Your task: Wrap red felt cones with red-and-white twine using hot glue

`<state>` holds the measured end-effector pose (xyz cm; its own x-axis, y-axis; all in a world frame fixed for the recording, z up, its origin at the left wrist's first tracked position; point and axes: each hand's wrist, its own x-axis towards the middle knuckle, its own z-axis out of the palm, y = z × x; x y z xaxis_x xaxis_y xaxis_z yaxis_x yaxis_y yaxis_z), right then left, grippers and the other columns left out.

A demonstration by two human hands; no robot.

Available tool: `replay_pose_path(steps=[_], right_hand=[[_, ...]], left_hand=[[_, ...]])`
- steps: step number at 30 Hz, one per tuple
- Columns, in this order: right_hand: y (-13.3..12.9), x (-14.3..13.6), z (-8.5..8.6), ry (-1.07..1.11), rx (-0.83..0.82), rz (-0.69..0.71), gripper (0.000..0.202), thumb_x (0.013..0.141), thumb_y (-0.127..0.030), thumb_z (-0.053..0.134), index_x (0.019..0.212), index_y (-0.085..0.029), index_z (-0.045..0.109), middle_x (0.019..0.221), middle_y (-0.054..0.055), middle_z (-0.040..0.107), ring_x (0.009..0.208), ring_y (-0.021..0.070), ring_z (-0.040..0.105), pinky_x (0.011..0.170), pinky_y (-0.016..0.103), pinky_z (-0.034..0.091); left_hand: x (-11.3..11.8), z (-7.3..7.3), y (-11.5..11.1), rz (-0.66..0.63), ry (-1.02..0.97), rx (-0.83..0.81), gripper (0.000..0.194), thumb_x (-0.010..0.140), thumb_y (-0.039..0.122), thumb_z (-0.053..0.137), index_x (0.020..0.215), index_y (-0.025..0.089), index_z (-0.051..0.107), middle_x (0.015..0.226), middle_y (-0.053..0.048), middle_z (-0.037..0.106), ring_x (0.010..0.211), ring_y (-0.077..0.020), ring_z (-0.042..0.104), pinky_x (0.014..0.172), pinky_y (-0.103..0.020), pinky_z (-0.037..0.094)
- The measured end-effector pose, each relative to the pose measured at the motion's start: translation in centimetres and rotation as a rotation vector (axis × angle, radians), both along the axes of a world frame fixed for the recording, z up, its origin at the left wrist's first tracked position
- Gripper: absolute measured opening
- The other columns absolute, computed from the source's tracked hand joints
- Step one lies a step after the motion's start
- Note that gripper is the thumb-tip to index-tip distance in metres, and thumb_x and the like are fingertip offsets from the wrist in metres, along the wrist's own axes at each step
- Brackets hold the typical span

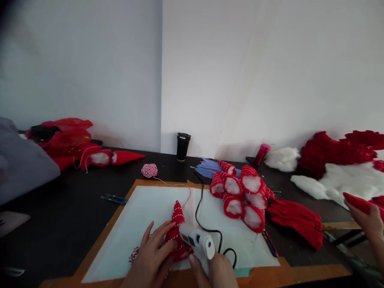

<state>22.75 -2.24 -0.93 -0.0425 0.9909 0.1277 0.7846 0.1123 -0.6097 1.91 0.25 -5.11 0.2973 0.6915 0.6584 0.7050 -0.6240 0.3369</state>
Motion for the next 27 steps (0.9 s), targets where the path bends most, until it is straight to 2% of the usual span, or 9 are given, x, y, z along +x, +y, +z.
replay_pose_path(steps=[4, 8, 11, 16, 20, 27], right_hand=[[0.3, 0.6, -0.4, 0.023, -0.069, 0.045, 0.070, 0.090, -0.074, 0.036, 0.097, -0.018, 0.078, 0.077, 0.014, 0.078, 0.073, 0.0299, 0.074, 0.068, 0.033, 0.055], [0.5, 0.6, 0.0, 0.035, -0.084, 0.067, 0.063, 0.091, -0.068, 0.041, 0.103, -0.017, 0.077, 0.082, 0.013, 0.079, 0.077, 0.0287, 0.074, 0.070, 0.031, 0.055], [0.6, 0.5, 1.1, 0.052, -0.062, 0.089, 0.061, 0.093, -0.065, 0.042, 0.107, -0.016, 0.076, 0.082, 0.013, 0.078, 0.076, 0.0284, 0.074, 0.069, 0.031, 0.055], [1.2, 0.2, 3.5, 0.121, -0.035, 0.109, 0.055, 0.094, -0.062, 0.044, 0.092, -0.017, 0.076, 0.081, 0.012, 0.077, 0.078, 0.0298, 0.073, 0.069, 0.031, 0.055], [2.1, -0.4, 4.7, 0.140, -0.040, 0.171, 0.050, 0.096, -0.057, 0.044, 0.100, -0.017, 0.073, 0.086, 0.010, 0.077, 0.080, 0.0281, 0.071, 0.071, 0.031, 0.054], [2.8, -0.7, 4.0, 0.055, -0.058, 0.145, 0.046, 0.098, -0.055, 0.043, 0.097, -0.016, 0.069, 0.079, 0.009, 0.074, 0.074, 0.0250, 0.068, 0.068, 0.031, 0.048]], left_hand=[[0.0, -0.1, 0.0, -0.006, -0.025, -0.015, 0.020, 0.089, 0.009, 0.051, 0.093, 0.024, 0.063, 0.141, -0.011, 0.059, 0.138, -0.0240, 0.047, 0.120, -0.053, 0.018], [0.0, 0.0, 0.0, -0.009, -0.027, -0.026, 0.019, 0.089, 0.009, 0.051, 0.093, 0.023, 0.063, 0.140, -0.011, 0.060, 0.137, -0.0245, 0.048, 0.119, -0.054, 0.020], [0.0, 0.0, -0.1, -0.005, -0.005, -0.017, 0.024, 0.087, 0.006, 0.049, 0.095, 0.023, 0.063, 0.139, -0.012, 0.060, 0.136, -0.0256, 0.049, 0.118, -0.056, 0.023], [0.0, -0.1, -0.1, -0.005, 0.005, -0.005, 0.028, 0.085, 0.003, 0.048, 0.098, 0.023, 0.063, 0.140, -0.013, 0.058, 0.135, -0.0258, 0.049, 0.117, -0.058, 0.024], [0.0, -0.1, 0.0, -0.017, 0.033, -0.004, 0.030, 0.085, 0.001, 0.045, 0.099, 0.023, 0.060, 0.142, -0.014, 0.056, 0.136, -0.0251, 0.048, 0.116, -0.060, 0.025], [0.0, 0.2, -0.2, -0.026, 0.043, -0.015, 0.031, 0.084, 0.001, 0.045, 0.100, 0.022, 0.060, 0.143, -0.015, 0.054, 0.136, -0.0261, 0.048, 0.115, -0.062, 0.027]])
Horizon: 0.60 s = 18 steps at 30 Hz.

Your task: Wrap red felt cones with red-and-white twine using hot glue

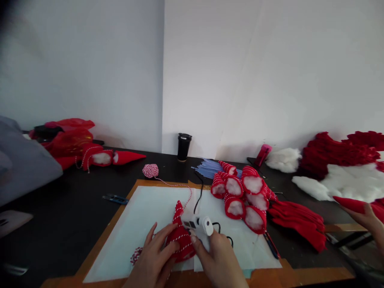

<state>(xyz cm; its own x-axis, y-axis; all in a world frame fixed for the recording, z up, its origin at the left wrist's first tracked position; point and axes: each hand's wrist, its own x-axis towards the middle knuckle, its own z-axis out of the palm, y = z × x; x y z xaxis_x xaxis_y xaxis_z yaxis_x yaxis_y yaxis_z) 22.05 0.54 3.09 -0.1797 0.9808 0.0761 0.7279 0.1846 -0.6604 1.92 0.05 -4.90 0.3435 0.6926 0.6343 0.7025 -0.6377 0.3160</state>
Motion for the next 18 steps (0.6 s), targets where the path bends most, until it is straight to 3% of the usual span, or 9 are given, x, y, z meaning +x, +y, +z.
replay_pose_path(steps=[9, 18], right_hand=[[0.05, 0.03, -0.55, -0.016, 0.020, -0.028, 0.045, 0.098, -0.054, 0.043, 0.091, -0.016, 0.067, 0.069, 0.007, 0.068, 0.067, 0.0233, 0.065, 0.061, 0.029, 0.044], [0.46, 0.59, -0.59, -0.062, 0.009, -0.001, 0.046, 0.097, -0.055, 0.043, 0.099, -0.016, 0.067, 0.086, 0.012, 0.075, 0.078, 0.0274, 0.067, 0.071, 0.035, 0.048]], left_hand=[[0.05, -0.05, 0.03, -0.004, 0.010, 0.003, 0.026, 0.086, 0.002, 0.046, 0.096, 0.021, 0.059, 0.140, -0.017, 0.058, 0.133, -0.0274, 0.052, 0.113, -0.063, 0.030], [0.12, -0.07, 0.03, -0.003, 0.004, -0.003, 0.027, 0.086, 0.001, 0.045, 0.097, 0.022, 0.058, 0.139, -0.016, 0.058, 0.134, -0.0268, 0.051, 0.114, -0.062, 0.028]])
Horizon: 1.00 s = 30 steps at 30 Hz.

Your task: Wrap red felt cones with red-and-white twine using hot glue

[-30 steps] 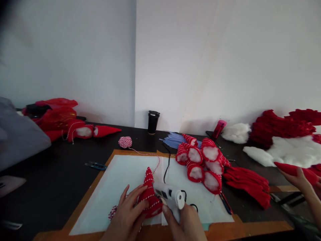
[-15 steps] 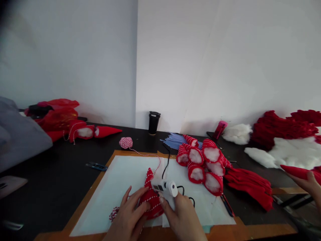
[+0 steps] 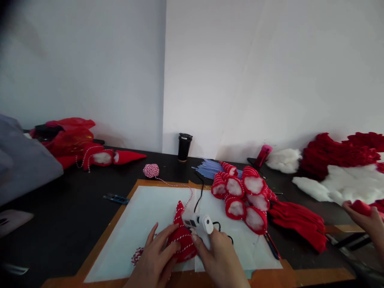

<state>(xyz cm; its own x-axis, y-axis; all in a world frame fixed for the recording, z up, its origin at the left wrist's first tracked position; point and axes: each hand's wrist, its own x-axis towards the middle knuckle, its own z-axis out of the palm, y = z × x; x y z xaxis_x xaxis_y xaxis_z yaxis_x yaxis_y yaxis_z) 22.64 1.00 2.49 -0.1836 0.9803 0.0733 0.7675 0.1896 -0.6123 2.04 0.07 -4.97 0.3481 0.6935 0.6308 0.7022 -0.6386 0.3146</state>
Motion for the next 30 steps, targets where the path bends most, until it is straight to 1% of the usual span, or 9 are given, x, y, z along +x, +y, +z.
replay_pose_path(steps=[6, 10, 15, 20, 23, 25, 28, 30], right_hand=[[0.5, -0.3, 0.8, 0.056, -0.011, -0.008, 0.044, 0.097, -0.053, 0.043, 0.098, -0.016, 0.066, 0.087, 0.012, 0.074, 0.078, 0.0267, 0.068, 0.069, 0.034, 0.049], [1.1, -0.6, 1.4, 0.030, -0.025, -0.025, 0.043, 0.097, -0.052, 0.043, 0.093, -0.015, 0.064, 0.084, 0.013, 0.074, 0.075, 0.0274, 0.068, 0.066, 0.034, 0.047], [2.0, -0.9, 0.9, 0.003, -0.011, -0.006, 0.040, 0.097, -0.049, 0.043, 0.090, -0.016, 0.063, 0.080, 0.012, 0.073, 0.071, 0.0261, 0.068, 0.062, 0.031, 0.046], [2.7, -1.4, 0.2, -0.001, 0.006, 0.004, 0.039, 0.097, -0.049, 0.042, 0.083, -0.017, 0.059, 0.073, 0.011, 0.071, 0.067, 0.0255, 0.067, 0.060, 0.031, 0.044], [2.7, -1.5, 0.3, -0.024, -0.017, -0.002, 0.038, 0.096, -0.049, 0.042, 0.080, -0.018, 0.057, 0.070, 0.011, 0.071, 0.065, 0.0251, 0.066, 0.060, 0.031, 0.043], [2.6, -1.4, 0.4, -0.041, -0.020, -0.019, 0.038, 0.096, -0.050, 0.042, 0.078, -0.019, 0.056, 0.069, 0.011, 0.070, 0.064, 0.0251, 0.066, 0.060, 0.031, 0.043], [2.5, -1.2, 0.6, -0.052, 0.000, -0.034, 0.040, 0.097, -0.051, 0.041, 0.076, -0.020, 0.056, 0.069, 0.011, 0.070, 0.066, 0.0252, 0.066, 0.061, 0.031, 0.043], [2.5, -1.1, 0.6, -0.056, 0.018, -0.032, 0.042, 0.097, -0.052, 0.041, 0.074, -0.020, 0.056, 0.070, 0.011, 0.070, 0.067, 0.0250, 0.066, 0.062, 0.031, 0.043]], left_hand=[[0.0, 0.1, -0.1, 0.008, -0.003, -0.001, 0.028, 0.086, 0.002, 0.045, 0.100, 0.022, 0.059, 0.139, -0.016, 0.059, 0.134, -0.0271, 0.052, 0.114, -0.062, 0.028], [0.1, 0.1, -0.1, 0.006, -0.013, -0.009, 0.027, 0.085, 0.002, 0.045, 0.097, 0.021, 0.060, 0.139, -0.016, 0.059, 0.133, -0.0273, 0.053, 0.115, -0.062, 0.029], [0.2, 0.2, -0.1, 0.004, -0.095, 0.004, 0.021, 0.089, 0.008, 0.049, 0.094, 0.022, 0.063, 0.136, -0.014, 0.062, 0.129, -0.0263, 0.056, 0.116, -0.059, 0.029], [0.2, 0.1, 0.0, 0.009, -0.066, 0.017, 0.023, 0.087, 0.006, 0.048, 0.094, 0.023, 0.062, 0.135, -0.014, 0.063, 0.128, -0.0258, 0.057, 0.116, -0.059, 0.030], [0.1, -0.1, 0.0, 0.008, -0.042, 0.024, 0.025, 0.085, 0.004, 0.047, 0.095, 0.022, 0.061, 0.135, -0.014, 0.062, 0.128, -0.0260, 0.057, 0.115, -0.060, 0.031], [0.1, -0.1, 0.1, 0.001, -0.040, 0.021, 0.023, 0.086, 0.005, 0.048, 0.095, 0.022, 0.061, 0.135, -0.015, 0.062, 0.128, -0.0262, 0.057, 0.114, -0.060, 0.031], [0.1, -0.1, 0.1, -0.008, -0.025, 0.015, 0.021, 0.088, 0.007, 0.047, 0.095, 0.022, 0.060, 0.135, -0.016, 0.061, 0.129, -0.0268, 0.056, 0.113, -0.062, 0.032], [0.1, 0.0, 0.0, -0.005, -0.017, 0.015, 0.024, 0.087, 0.005, 0.046, 0.096, 0.022, 0.060, 0.135, -0.016, 0.061, 0.129, -0.0269, 0.055, 0.113, -0.063, 0.032]])
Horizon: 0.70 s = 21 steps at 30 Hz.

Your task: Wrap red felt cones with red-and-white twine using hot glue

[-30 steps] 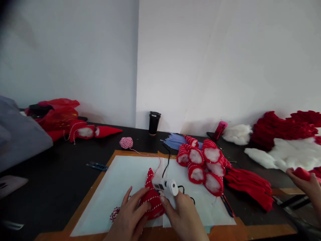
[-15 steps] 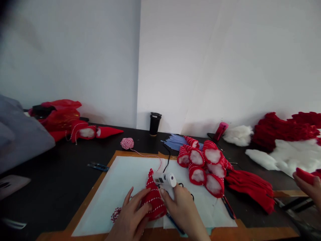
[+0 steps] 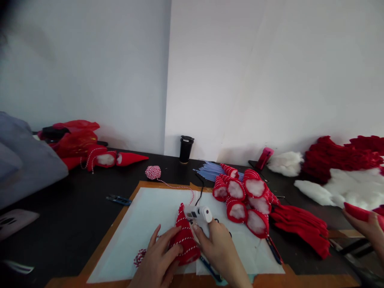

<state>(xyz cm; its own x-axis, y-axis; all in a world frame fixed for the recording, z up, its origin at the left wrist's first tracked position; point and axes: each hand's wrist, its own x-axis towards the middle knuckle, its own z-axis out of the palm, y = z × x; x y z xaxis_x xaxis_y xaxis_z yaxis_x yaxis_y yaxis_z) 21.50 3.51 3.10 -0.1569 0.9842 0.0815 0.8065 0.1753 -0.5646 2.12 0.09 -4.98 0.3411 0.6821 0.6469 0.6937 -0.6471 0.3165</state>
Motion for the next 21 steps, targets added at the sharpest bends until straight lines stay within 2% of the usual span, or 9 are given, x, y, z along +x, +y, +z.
replay_pose_path(steps=[6, 8, 11, 13, 15, 19, 21], right_hand=[[0.1, -0.2, 0.2, 0.058, -0.020, 0.046, 0.037, 0.096, -0.048, 0.043, 0.086, -0.017, 0.061, 0.076, 0.011, 0.072, 0.069, 0.0247, 0.068, 0.064, 0.031, 0.046], [0.1, 0.3, 0.2, 0.081, 0.005, 0.039, 0.038, 0.095, -0.050, 0.044, 0.085, -0.017, 0.061, 0.073, 0.010, 0.072, 0.069, 0.0246, 0.068, 0.065, 0.033, 0.048], [0.2, 2.4, -0.4, 0.252, -0.062, -0.085, 0.042, 0.090, -0.059, 0.049, 0.077, -0.020, 0.056, 0.070, 0.008, 0.070, 0.067, 0.0246, 0.069, 0.061, 0.033, 0.051], [0.5, 4.5, -1.3, 0.407, -0.161, -0.199, 0.042, 0.084, -0.063, 0.055, 0.076, -0.023, 0.050, 0.070, 0.007, 0.070, 0.069, 0.0256, 0.072, 0.057, 0.033, 0.055], [1.1, 6.7, -2.3, 0.470, -0.198, -0.268, 0.042, 0.081, -0.065, 0.056, 0.076, -0.025, 0.044, 0.069, 0.004, 0.067, 0.068, 0.0258, 0.073, 0.054, 0.032, 0.056], [1.8, 10.3, -3.9, 0.339, -0.118, -0.340, 0.041, 0.079, -0.064, 0.056, 0.071, -0.026, 0.042, 0.060, -0.001, 0.057, 0.053, 0.0247, 0.067, 0.045, 0.032, 0.050], [1.3, 11.2, -4.1, 0.217, -0.026, -0.402, 0.038, 0.077, -0.059, 0.062, 0.070, -0.023, 0.050, 0.061, 0.003, 0.058, 0.061, 0.0294, 0.068, 0.054, 0.038, 0.051]], left_hand=[[0.1, 0.0, 0.0, 0.002, -0.038, -0.012, 0.024, 0.088, 0.004, 0.046, 0.095, 0.023, 0.061, 0.135, -0.014, 0.062, 0.128, -0.0257, 0.057, 0.115, -0.062, 0.031], [0.1, 0.0, -0.1, 0.000, -0.054, -0.021, 0.024, 0.088, 0.005, 0.046, 0.096, 0.023, 0.061, 0.136, -0.014, 0.062, 0.128, -0.0258, 0.057, 0.115, -0.062, 0.030], [0.0, -0.1, -0.1, 0.000, -0.062, -0.034, 0.026, 0.088, 0.004, 0.046, 0.098, 0.023, 0.060, 0.138, -0.014, 0.060, 0.131, -0.0263, 0.055, 0.115, -0.064, 0.030], [0.0, -0.1, -0.2, 0.002, -0.070, -0.036, 0.026, 0.087, 0.004, 0.046, 0.098, 0.023, 0.060, 0.140, -0.015, 0.058, 0.132, -0.0260, 0.053, 0.115, -0.063, 0.030], [0.1, 0.0, -0.2, 0.005, -0.077, -0.035, 0.027, 0.087, 0.004, 0.046, 0.100, 0.024, 0.059, 0.144, -0.014, 0.054, 0.134, -0.0255, 0.052, 0.115, -0.061, 0.033], [0.0, 0.6, 0.0, 0.007, -0.013, -0.024, 0.037, 0.084, -0.001, 0.043, 0.111, 0.022, 0.055, 0.142, -0.016, 0.055, 0.133, -0.0267, 0.053, 0.110, -0.061, 0.041], [-0.3, 0.9, 0.2, 0.022, 0.023, -0.006, 0.040, 0.084, 0.000, 0.045, 0.117, 0.021, 0.052, 0.138, -0.017, 0.058, 0.130, -0.0276, 0.056, 0.108, -0.061, 0.044]])
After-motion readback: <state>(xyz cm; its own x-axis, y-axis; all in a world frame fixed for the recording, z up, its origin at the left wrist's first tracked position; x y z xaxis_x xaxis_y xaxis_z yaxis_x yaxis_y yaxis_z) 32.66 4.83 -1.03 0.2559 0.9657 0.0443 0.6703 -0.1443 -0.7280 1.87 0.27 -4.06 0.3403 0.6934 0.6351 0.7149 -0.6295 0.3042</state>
